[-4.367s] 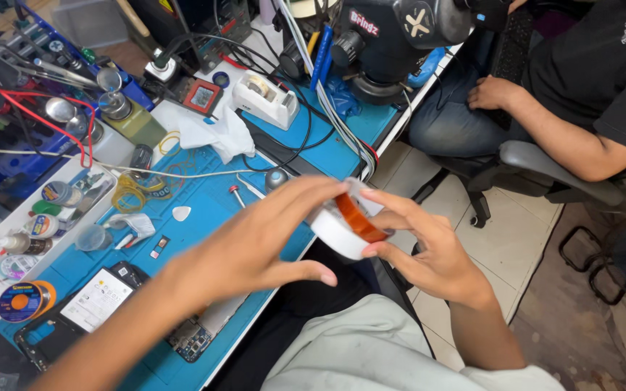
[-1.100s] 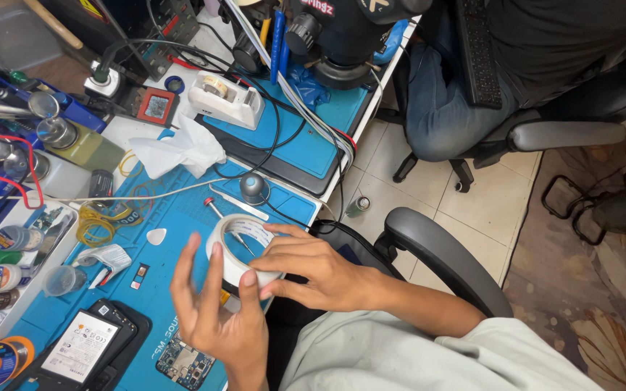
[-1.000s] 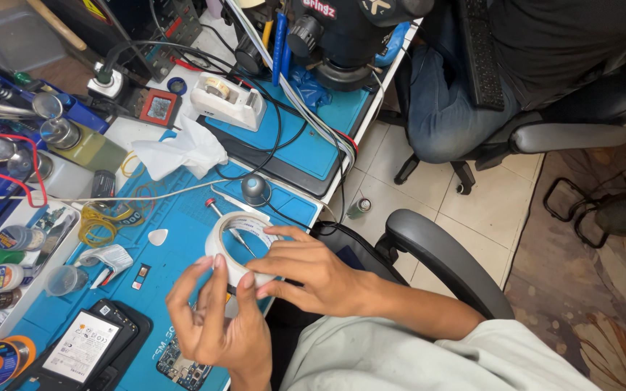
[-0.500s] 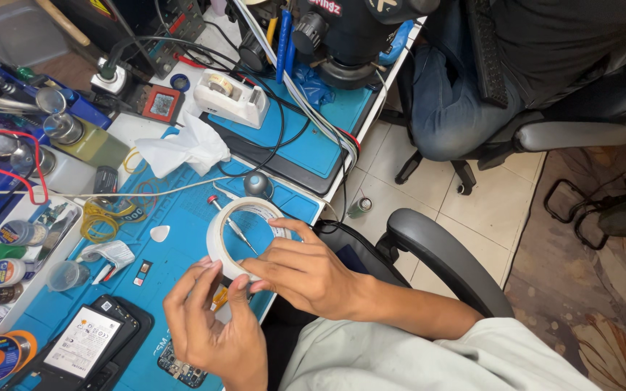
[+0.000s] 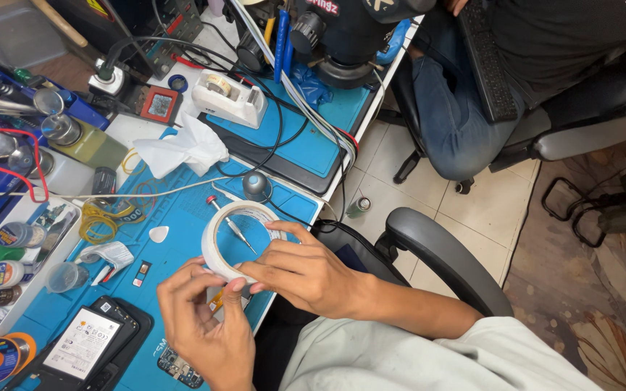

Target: The person disassembles a Samsung Galaxy smartphone, removes the back cover and battery, and then applies adhesive tape to the internal components. They use scissors to cut the tape and a screwdriver to adjust parts inside the device.

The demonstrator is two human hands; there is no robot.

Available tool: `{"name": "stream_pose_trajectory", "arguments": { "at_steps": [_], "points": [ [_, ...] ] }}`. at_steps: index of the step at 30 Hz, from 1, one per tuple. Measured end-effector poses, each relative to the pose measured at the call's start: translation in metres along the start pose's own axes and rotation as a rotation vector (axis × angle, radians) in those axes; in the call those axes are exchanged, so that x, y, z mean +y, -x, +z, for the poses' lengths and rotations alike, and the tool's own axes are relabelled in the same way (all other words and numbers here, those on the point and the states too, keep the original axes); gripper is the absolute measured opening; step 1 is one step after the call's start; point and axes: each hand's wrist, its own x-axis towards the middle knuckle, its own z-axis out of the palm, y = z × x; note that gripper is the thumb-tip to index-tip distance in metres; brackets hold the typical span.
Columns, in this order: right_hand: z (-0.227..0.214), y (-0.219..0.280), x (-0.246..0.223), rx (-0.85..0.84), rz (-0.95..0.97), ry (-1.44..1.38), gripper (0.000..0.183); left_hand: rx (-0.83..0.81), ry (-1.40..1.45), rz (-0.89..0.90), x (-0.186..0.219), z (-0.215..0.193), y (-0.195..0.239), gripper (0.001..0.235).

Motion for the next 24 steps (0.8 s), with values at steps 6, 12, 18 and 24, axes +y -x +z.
{"name": "stream_pose_trajectory", "arguments": {
  "at_steps": [6,12,18,24],
  "points": [
    [-0.002,0.0,0.0,0.007,0.012,0.011,0.03,0.082,-0.059,0.119,-0.002,0.008,0.002,0.03],
    [-0.002,0.0,-0.001,0.007,0.034,0.016,0.03,0.12,-0.166,0.181,0.001,0.011,0.003,0.027],
    [-0.003,0.002,0.0,-0.006,0.042,0.024,0.029,0.042,-0.079,0.117,0.0,0.005,-0.005,0.025],
    [-0.004,0.003,0.001,-0.041,0.067,0.006,0.03,-0.002,-0.221,0.156,0.002,0.0,-0.012,0.011]
  ]
}}
